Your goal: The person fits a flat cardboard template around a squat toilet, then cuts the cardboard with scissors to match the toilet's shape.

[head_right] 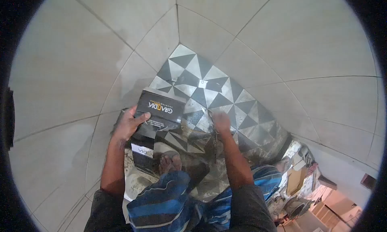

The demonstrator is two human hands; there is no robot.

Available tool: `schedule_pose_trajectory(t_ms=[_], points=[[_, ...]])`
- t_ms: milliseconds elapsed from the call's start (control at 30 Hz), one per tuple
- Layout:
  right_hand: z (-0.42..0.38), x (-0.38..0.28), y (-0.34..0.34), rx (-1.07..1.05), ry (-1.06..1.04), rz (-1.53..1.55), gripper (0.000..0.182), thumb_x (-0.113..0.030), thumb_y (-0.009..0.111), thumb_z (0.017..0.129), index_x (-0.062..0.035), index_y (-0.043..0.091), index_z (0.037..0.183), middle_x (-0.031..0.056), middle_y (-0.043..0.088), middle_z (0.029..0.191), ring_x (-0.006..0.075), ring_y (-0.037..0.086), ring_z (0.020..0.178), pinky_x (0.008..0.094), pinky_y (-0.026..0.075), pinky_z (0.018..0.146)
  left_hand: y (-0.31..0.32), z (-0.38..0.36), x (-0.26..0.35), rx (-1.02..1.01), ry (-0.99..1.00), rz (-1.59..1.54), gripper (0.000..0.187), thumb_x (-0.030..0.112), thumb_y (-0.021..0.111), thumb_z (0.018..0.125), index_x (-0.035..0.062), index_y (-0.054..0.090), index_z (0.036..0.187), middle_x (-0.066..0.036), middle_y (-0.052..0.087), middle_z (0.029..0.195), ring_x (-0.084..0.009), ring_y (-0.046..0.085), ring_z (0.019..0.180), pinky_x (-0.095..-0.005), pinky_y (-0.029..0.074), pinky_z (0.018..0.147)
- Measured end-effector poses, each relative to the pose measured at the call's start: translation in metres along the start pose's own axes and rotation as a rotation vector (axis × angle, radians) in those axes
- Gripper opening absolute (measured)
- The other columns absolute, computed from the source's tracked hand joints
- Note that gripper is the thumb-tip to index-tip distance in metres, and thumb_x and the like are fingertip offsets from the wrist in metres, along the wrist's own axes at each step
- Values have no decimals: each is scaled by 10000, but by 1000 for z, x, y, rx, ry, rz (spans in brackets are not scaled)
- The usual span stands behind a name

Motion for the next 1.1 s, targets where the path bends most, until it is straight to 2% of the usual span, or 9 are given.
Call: schedule_pose_trajectory(t_ms=[33, 100, 200, 400, 700, 833, 933, 1033, 1100], points=[[-22, 1, -7, 6, -45, -208, 429, -443, 682, 863, -19, 656, 926, 176, 689, 843, 351, 684, 779, 420, 554, 727, 7, 4, 7, -1, -16, 13, 409, 209, 724, 915, 7, 592, 1245, -24, 666, 1119, -105, 588, 1012, -272, 463, 917], [-47, 20, 0, -66, 286, -281, 427, -391, 735, 798, 2, 646, 938, 206, 680, 884, 397, 675, 842, 458, 544, 797, 13, 7, 19, 53, 43, -19, 391, 197, 718, 922, 8, 593, 1240, -27, 666, 1116, -92, 588, 1001, -272, 471, 902], [-65, 25, 20, -282, 305, -346, 478, -379, 746, 802, -6, 609, 1068, 197, 658, 1038, 377, 655, 996, 453, 544, 853, 23, -1, 46, 113, 41, 53, 392, 189, 728, 914, 8, 592, 1234, -35, 681, 1077, -89, 616, 949, -276, 501, 854], [-69, 40, 53, -231, 345, -467, 603, -409, 758, 818, -50, 515, 1237, 157, 539, 1287, 371, 552, 1203, 456, 522, 931, 54, -8, 120, 98, 149, 63, 366, 169, 720, 922, -5, 592, 1217, -45, 695, 1044, -90, 632, 907, -273, 516, 824], [-54, 32, 32, -386, 419, -448, 639, -491, 692, 866, -39, 515, 1282, 181, 540, 1333, 324, 556, 1239, 416, 501, 993, 82, -13, 159, -50, 167, 204, 399, 153, 721, 917, -8, 566, 1248, -55, 682, 1067, -104, 626, 938, -264, 512, 831], [-50, 30, 36, -390, 374, -463, 561, -486, 668, 880, -16, 614, 1183, 197, 642, 1203, 336, 616, 1155, 439, 498, 992, 91, -24, 166, -47, 193, 252, 473, 141, 725, 908, -13, 529, 1310, -47, 671, 1100, -98, 597, 998, -256, 484, 880], [-47, 40, 43, -365, 348, -466, 423, -388, 679, 870, -35, 670, 1101, 191, 694, 1099, 345, 666, 1064, 445, 528, 934, 92, -30, 180, 62, 424, 344, 576, 124, 729, 899, -4, 469, 1397, -55, 672, 1113, -94, 590, 1009, -262, 483, 882], [-48, 39, 45, -313, 340, -517, 343, -326, 658, 868, -51, 693, 1071, 181, 703, 1101, 344, 682, 1042, 447, 541, 904, 89, -33, 177, -29, 314, 168, 564, 199, 750, 883, 59, 536, 1385, -102, 661, 1169, -125, 607, 1045, -273, 482, 909], [-41, 41, 42, -255, 304, -550, 314, -302, 643, 868, -59, 704, 1057, 175, 707, 1105, 342, 687, 1037, 448, 545, 894, 80, -23, 171, -53, 329, 452, 396, 227, 710, 916, 17, 645, 1245, -94, 687, 1083, -111, 628, 965, -241, 500, 842]])
Point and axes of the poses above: each hand's wrist, its own z-axis towards the middle knuckle, its own y-axis out of the palm, x = y × z, the point moved 7 cm from there along z, towards the middle knuckle
